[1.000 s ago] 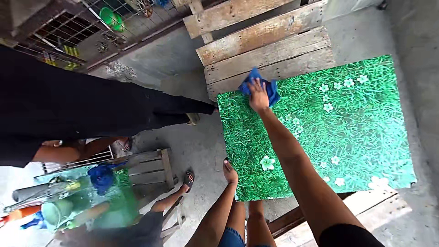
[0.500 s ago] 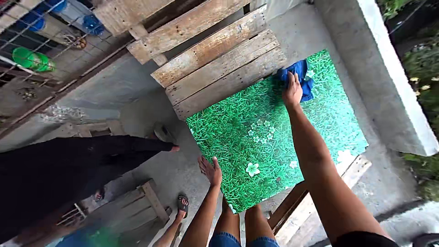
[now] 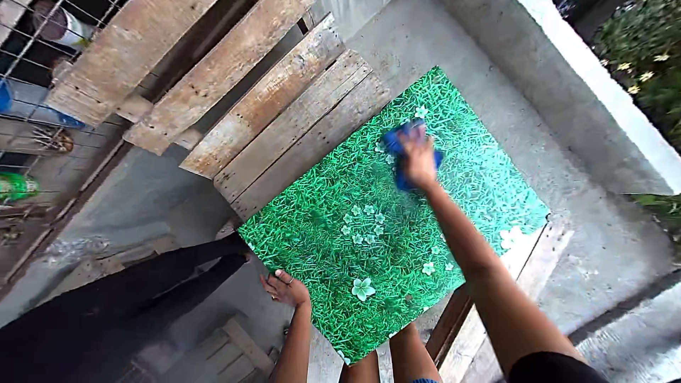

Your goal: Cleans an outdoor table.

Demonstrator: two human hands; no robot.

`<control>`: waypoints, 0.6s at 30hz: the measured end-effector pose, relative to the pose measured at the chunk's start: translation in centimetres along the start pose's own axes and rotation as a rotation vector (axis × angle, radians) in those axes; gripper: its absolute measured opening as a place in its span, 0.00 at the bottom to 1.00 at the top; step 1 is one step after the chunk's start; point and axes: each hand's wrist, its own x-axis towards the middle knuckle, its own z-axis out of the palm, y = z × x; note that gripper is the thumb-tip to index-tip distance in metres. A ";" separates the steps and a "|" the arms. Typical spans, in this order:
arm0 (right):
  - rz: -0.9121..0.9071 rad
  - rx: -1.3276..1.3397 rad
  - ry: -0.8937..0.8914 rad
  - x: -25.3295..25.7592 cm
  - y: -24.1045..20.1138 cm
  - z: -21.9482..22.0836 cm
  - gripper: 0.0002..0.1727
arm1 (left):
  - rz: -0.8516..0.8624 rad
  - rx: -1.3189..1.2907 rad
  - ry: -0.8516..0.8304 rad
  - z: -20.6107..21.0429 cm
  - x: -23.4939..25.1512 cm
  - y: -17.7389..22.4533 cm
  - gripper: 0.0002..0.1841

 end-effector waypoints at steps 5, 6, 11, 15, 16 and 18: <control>0.469 0.008 0.254 8.7 9.3 -10.0 0.28 | -0.002 0.106 0.030 0.2 -0.1 0.0 0.32; 0.424 0.054 0.228 8.3 5.3 -9.0 0.29 | -0.006 0.114 0.039 0.5 -0.1 -0.3 0.32; -0.215 0.061 -0.198 0.5 -13.3 6.3 0.32 | -0.059 0.133 -0.034 -0.9 -0.8 2.1 0.30; 0.106 -0.025 -0.010 7.2 0.4 -1.0 0.33 | -0.006 0.131 0.050 0.5 -0.2 0.0 0.32; 0.282 -0.036 -0.009 9.1 5.8 -4.8 0.34 | -0.003 0.133 0.045 0.4 -0.3 0.0 0.32; 0.567 0.015 0.123 11.3 14.1 -11.0 0.31 | -0.005 0.137 0.036 0.4 0.1 0.4 0.33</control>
